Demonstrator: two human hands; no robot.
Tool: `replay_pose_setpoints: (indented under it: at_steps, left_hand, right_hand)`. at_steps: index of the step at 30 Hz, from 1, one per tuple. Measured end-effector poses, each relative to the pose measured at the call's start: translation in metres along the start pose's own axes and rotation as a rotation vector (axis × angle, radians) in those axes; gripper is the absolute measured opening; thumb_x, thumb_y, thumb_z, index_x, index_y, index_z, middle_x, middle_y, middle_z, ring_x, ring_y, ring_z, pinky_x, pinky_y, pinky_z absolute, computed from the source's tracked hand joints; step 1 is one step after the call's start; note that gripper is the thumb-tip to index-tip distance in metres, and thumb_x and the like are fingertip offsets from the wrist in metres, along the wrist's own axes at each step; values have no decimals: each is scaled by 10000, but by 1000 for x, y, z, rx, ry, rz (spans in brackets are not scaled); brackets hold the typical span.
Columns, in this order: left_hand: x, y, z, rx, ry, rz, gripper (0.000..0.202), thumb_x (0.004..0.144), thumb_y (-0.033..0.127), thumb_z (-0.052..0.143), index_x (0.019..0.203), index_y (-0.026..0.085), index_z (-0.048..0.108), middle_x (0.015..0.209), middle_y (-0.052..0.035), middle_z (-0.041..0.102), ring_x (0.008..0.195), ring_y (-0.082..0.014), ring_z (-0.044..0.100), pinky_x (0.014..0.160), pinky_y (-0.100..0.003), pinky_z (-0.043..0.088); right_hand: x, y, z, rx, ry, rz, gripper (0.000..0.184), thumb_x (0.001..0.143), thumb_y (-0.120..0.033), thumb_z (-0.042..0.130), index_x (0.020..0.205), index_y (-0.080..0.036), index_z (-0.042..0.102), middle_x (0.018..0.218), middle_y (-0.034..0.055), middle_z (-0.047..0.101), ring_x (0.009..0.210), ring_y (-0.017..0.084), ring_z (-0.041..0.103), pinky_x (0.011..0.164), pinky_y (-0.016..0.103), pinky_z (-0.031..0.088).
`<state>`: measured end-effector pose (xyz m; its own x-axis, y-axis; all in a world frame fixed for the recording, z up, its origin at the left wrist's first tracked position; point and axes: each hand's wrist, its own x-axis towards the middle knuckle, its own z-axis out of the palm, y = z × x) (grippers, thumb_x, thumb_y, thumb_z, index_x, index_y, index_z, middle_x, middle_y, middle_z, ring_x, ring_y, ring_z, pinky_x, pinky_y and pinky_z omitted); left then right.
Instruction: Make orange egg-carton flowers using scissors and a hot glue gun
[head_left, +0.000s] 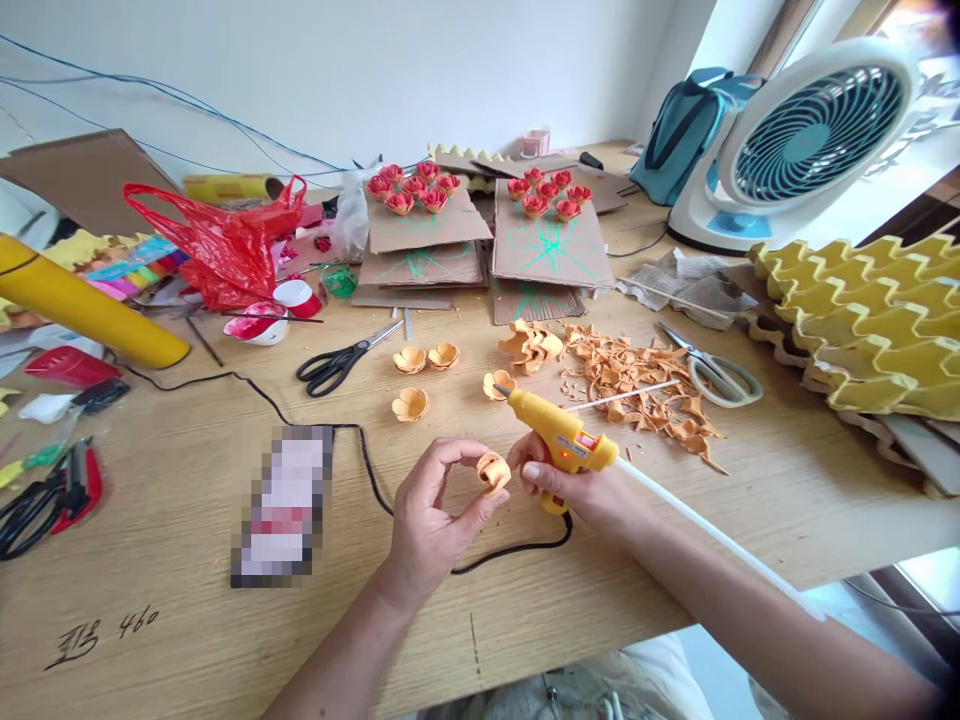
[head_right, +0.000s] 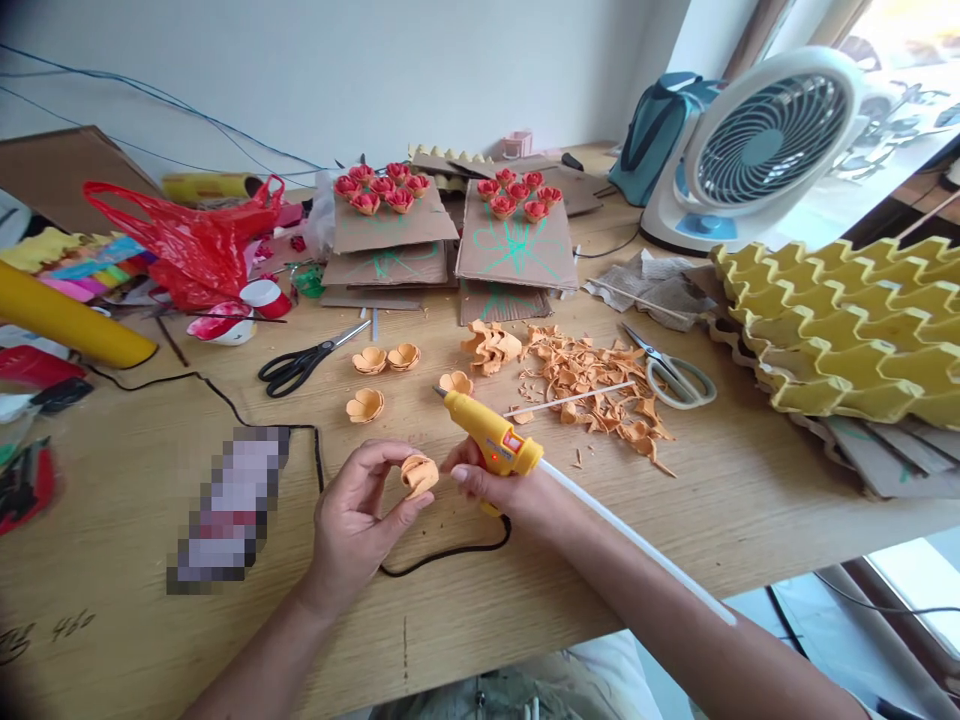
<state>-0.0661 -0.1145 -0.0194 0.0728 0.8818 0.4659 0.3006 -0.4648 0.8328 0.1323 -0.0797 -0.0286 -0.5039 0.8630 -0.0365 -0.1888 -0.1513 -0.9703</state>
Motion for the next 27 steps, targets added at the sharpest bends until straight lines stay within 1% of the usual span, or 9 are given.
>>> replay_pose_setpoints:
  at_steps: [2,3,5,8,13,20,27]
  left_hand:
    - [0,3,3,43,-37,28,353,858,182,749,1188,230,633,1020,-51,682,939,-183,662,883,-327,555]
    - [1,4,5,65,-58,50,346,861,170,745,1184,232,638,1022,-49,686,932,-179,662,873,-321,554]
    - [3,7,7,104,-84,88,305,858,144,744,1136,234,654,1011,-39,690,910,-167,658,838,-298,550]
    - [6,10,9,128,-86,91,279,837,131,763,1074,228,652,969,-22,681,881,-155,650,801,-274,540]
    - [6,9,11,106,-129,62,257,827,133,763,1028,224,631,940,-13,651,859,-149,626,757,-260,526]
    - [5,7,12,100,-154,24,223,817,121,738,960,220,599,901,-8,599,814,-146,595,734,-263,514]
    - [6,8,15,107,-144,22,216,792,121,717,924,222,579,862,0,568,770,-146,573,720,-273,511]
  right_hand:
    - [1,3,4,195,-9,53,394,798,-454,799,795,-217,484,882,10,647,701,122,579,637,257,476]
    - [0,5,6,262,-6,82,398,776,-432,830,809,-216,497,873,7,655,706,124,596,651,258,491]
    - [-1,7,7,362,15,121,410,737,-392,873,825,-215,514,849,-4,660,696,122,612,658,255,508]
    - [-2,8,8,455,24,127,425,699,-350,907,829,-212,526,835,-14,662,696,118,623,656,246,519]
    - [-1,5,8,520,-7,159,429,677,-316,917,834,-215,531,808,-32,637,712,109,620,637,222,506]
    - [-2,9,9,537,-7,184,441,671,-317,919,854,-214,531,792,-46,601,689,99,605,608,210,499]
    - [-3,8,10,559,-4,190,460,657,-317,932,854,-209,531,775,-47,616,662,92,603,599,203,499]
